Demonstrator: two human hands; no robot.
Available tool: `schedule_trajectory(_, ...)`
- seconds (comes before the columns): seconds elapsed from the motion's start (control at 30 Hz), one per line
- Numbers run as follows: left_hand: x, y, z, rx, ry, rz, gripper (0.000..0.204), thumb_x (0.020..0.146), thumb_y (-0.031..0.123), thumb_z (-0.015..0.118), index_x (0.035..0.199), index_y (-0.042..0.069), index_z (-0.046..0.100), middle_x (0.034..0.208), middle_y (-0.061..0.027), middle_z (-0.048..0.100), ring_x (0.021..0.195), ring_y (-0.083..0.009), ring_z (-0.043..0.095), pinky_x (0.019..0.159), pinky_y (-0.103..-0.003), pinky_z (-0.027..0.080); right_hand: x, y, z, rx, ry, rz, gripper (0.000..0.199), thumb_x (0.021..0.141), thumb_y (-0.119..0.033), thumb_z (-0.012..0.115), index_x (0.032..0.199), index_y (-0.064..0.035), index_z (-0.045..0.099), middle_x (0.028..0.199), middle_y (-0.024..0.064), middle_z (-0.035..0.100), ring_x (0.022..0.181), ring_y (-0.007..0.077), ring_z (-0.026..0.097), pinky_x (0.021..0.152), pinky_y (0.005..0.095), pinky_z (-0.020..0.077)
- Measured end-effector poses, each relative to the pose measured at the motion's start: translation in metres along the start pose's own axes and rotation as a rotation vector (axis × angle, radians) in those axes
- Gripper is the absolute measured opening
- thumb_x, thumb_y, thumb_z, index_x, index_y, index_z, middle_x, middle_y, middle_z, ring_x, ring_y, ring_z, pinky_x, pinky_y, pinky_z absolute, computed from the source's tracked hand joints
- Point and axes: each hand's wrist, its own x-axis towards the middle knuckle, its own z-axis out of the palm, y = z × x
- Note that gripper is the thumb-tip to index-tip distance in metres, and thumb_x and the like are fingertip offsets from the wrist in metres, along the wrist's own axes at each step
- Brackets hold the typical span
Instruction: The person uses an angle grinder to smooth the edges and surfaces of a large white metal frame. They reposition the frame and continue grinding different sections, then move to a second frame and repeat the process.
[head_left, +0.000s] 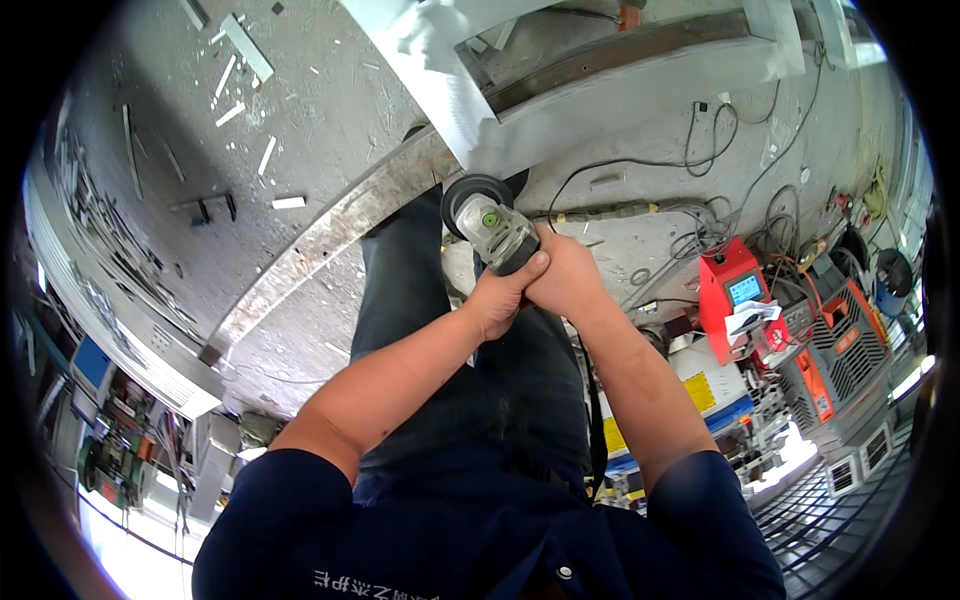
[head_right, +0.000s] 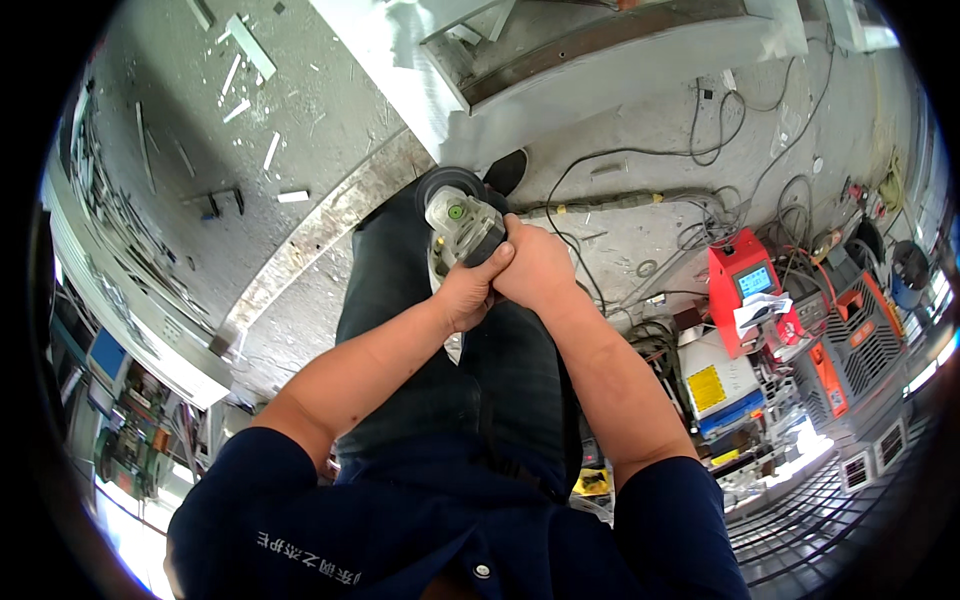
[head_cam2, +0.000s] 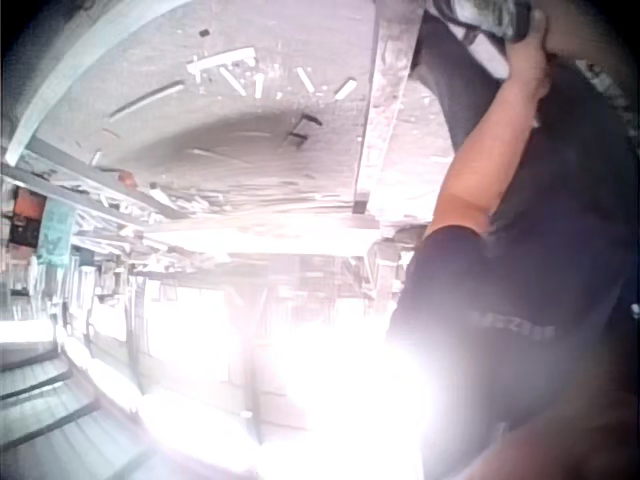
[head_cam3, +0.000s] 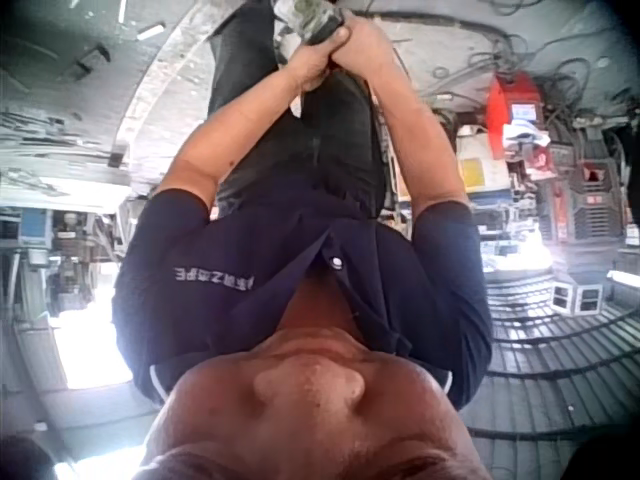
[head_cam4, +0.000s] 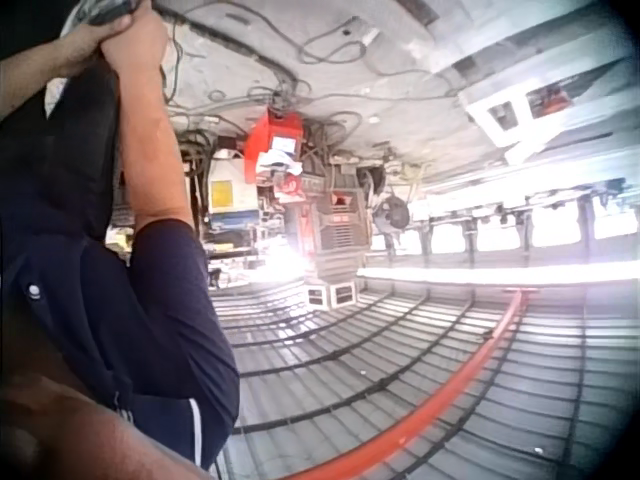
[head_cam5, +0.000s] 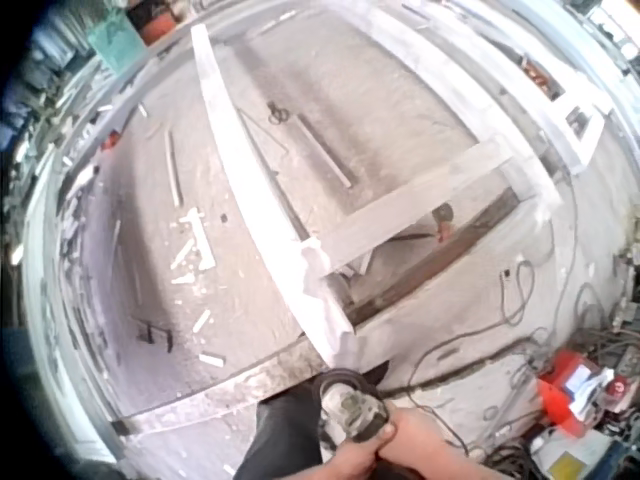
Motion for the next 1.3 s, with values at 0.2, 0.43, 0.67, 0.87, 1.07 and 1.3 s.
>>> schedule_trajectory(0.2,0.024,0.042,0.001,0.205,-0.085,-0.031,0.060,0.086,0.042,0.075,0.129,0.008,0.051,0.118,-0.0062,0.062,0.107,-0.0188,0.062,0.087,-0.034,0.052,0.017,-0.003,-0.006,0.189,0.239,0.000,0.031,0.071,-0.018,0.064,0.097,-0.0029,0.058,0.085,0.0240,0.066,0.088,0.0455,0.062,0.076,0.0513,0.0502)
schedule_trajectory(0.43,0.000,0.038,-0.027,0.338,-0.066,-0.105,0.065,0.083,0.039,0.078,0.133,0.007,0.050,0.123,-0.0062,0.060,0.112,-0.0201,0.060,0.090,-0.035,0.051,-0.005,-0.014,0.044,0.388,0.260,0.150,0.037,0.072,-0.020,0.064,0.104,-0.0024,0.059,0.093,0.0253,0.067,0.095,0.0449,0.063,0.084,0.0493,0.0509)
schedule_trajectory(0.67,0.000,0.076,-0.036,0.507,-0.131,-0.148,0.050,0.085,0.039,0.076,0.120,0.009,0.057,0.107,-0.0043,0.065,0.092,-0.0157,0.066,0.074,-0.031,0.056,0.002,-0.038,0.049,0.552,0.412,0.161,0.029,0.072,-0.020,0.063,0.093,-0.0008,0.059,0.088,0.0260,0.067,0.089,0.0463,0.063,0.079,0.0500,0.0525)
schedule_trajectory(0.87,-0.056,0.056,-0.094,0.565,0.017,-0.253,0.062,0.081,0.031,0.081,0.130,0.005,0.053,0.123,-0.0080,0.061,0.111,-0.0202,0.060,0.093,-0.035,0.049,-0.035,-0.068,0.126,0.690,0.273,0.228,0.039,0.066,-0.026,0.073,0.095,-0.0030,0.058,0.088,0.0253,0.067,0.089,0.0461,0.063,0.077,0.0487,0.0518)
schedule_trajectory(1.07,-0.040,0.077,-0.078,0.741,0.010,-0.200,0.063,0.081,0.033,0.081,0.130,0.005,0.052,0.122,-0.0075,0.061,0.111,-0.0197,0.059,0.094,-0.037,0.048,-0.016,-0.067,0.124,0.748,0.396,0.224,0.039,0.067,-0.025,0.072,0.095,-0.0019,0.057,0.085,0.0238,0.067,0.086,0.0445,0.064,0.075,0.0478,0.0529)
schedule_trajectory(1.3,-0.030,0.083,-0.072,0.858,0.036,-0.207,0.061,0.082,0.034,0.080,0.128,0.007,0.052,0.117,-0.0056,0.062,0.103,-0.0171,0.062,0.082,-0.034,0.052,-0.006,-0.062,0.132,0.892,0.452,0.179,0.038,0.067,-0.026,0.070,0.093,-0.0025,0.055,0.084,0.0226,0.067,0.086,0.0431,0.065,0.077,0.0484,0.0529)
